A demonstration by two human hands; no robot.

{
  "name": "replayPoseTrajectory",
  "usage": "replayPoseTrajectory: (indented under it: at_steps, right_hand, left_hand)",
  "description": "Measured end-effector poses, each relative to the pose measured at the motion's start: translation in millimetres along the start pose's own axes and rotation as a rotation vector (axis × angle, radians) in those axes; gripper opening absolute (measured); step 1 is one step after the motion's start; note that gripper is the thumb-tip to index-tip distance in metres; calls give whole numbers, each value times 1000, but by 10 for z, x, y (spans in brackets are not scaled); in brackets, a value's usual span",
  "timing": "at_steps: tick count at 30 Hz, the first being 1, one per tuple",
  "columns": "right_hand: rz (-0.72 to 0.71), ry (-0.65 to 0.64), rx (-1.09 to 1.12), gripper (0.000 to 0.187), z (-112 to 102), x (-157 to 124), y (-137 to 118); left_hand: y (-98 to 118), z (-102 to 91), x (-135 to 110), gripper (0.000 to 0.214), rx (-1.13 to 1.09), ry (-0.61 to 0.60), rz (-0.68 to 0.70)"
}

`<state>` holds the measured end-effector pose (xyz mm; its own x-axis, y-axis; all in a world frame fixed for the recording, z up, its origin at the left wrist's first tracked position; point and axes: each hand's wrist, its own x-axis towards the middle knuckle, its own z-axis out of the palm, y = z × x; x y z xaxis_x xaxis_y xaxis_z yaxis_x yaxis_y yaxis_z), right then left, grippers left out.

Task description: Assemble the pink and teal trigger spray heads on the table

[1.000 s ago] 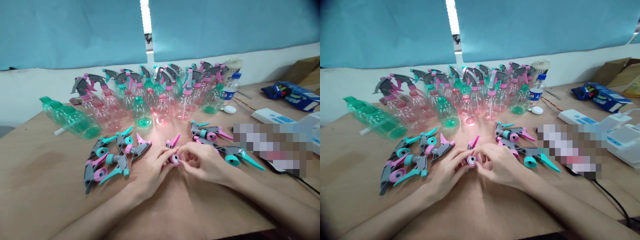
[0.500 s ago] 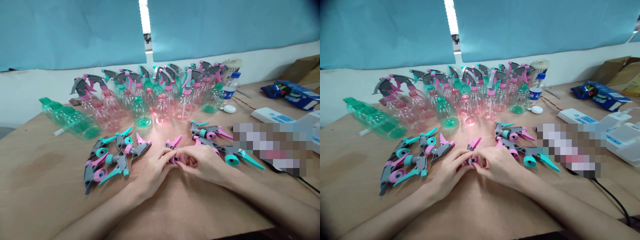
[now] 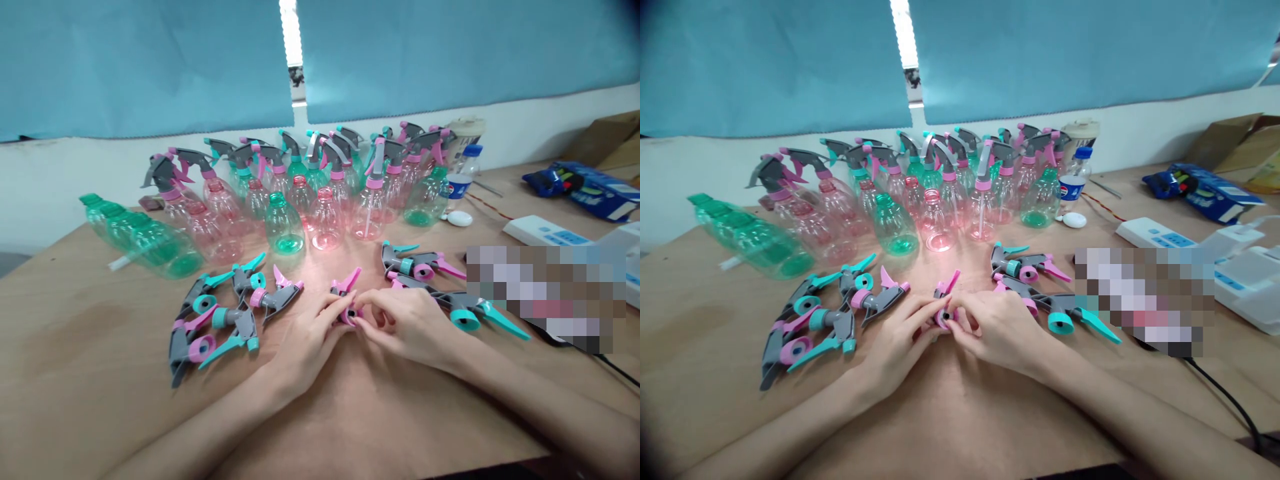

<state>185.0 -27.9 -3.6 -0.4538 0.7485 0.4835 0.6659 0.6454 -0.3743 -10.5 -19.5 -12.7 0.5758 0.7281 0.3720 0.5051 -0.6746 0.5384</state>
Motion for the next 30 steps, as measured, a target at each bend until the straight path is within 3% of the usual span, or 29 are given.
replayPoseTrajectory:
  at_steps: [5, 20, 25, 30]
  right_hand:
    - [7, 59, -22, 12, 74, -29, 33]
    - [32, 119, 60, 14, 148, -74, -3]
    - [-33, 118, 225, 13, 106, -72, 9]
    - [-36, 189, 234, 9, 78, -70, 6]
  left_hand:
    - [-23, 22, -8, 37, 44, 48, 18]
    - [31, -4, 18, 39, -20, -7, 25]
    - [32, 16, -28, 41, 27, 91, -37]
    - [38, -77, 13, 19, 163, 231, 14]
